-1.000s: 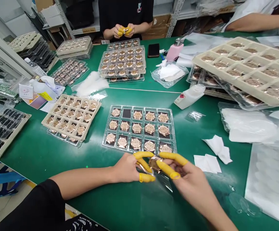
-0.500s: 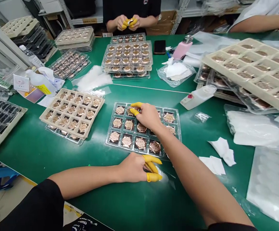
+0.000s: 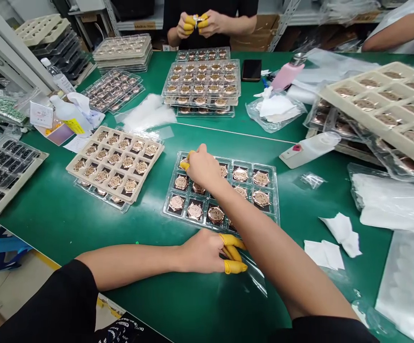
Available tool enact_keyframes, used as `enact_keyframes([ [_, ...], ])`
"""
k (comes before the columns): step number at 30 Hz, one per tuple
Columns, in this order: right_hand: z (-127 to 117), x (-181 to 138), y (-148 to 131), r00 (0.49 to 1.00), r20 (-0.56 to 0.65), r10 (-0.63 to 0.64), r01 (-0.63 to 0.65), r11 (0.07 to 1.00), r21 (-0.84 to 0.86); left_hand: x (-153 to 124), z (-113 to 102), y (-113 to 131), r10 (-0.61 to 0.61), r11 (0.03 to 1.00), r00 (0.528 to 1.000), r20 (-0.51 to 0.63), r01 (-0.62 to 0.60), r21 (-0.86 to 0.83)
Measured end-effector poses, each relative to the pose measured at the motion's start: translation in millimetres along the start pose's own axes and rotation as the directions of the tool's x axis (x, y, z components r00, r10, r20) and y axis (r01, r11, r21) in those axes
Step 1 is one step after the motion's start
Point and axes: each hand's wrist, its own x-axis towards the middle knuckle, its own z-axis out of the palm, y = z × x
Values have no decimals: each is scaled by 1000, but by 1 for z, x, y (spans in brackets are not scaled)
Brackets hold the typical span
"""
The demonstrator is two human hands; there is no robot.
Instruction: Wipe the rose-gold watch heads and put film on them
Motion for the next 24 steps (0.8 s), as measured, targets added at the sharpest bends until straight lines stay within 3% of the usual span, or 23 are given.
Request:
enact_keyframes([
  [4, -6, -1, -1, 999, -16, 37, -33, 982, 188, 0, -1, 1, 2, 1000, 1000, -7, -2, -8],
  [6, -19, -19, 8, 996, -57, 63, -41, 946, 323, 0, -3, 2, -15, 1000, 1000, -12, 14, -15],
  [8, -35, -55, 27, 990, -98, 106, -33, 826, 562, -1, -4, 4, -28, 1000, 999, -20, 28, -5],
  [10, -48, -105, 54, 991, -65, 114, -27, 661, 750, -2, -5, 6, -32, 999, 999, -43, 32, 1],
  [12, -52, -159, 82, 981, 78, 176, -160, 524, 837, -3, -5, 7, -26, 1000, 995, -95, 25, -19],
  [14, -45, -203, 103, 936, 274, 219, -340, 368, 865, -3, -4, 6, -15, 999, 987, -159, 8, -42],
  [16, -31, -229, 117, 893, 377, 248, -441, 302, 845, -3, -1, 2, 13, 999, 986, -165, -19, -30],
  [20, -5, -239, 124, 897, 322, 303, -405, 271, 873, -3, 5, -5, 47, 994, 978, -202, -66, -88],
  [24, 5, -236, 120, 919, 284, 273, -349, 232, 908, -5, 4, -3, 41, 994, 973, -226, -62, -85],
])
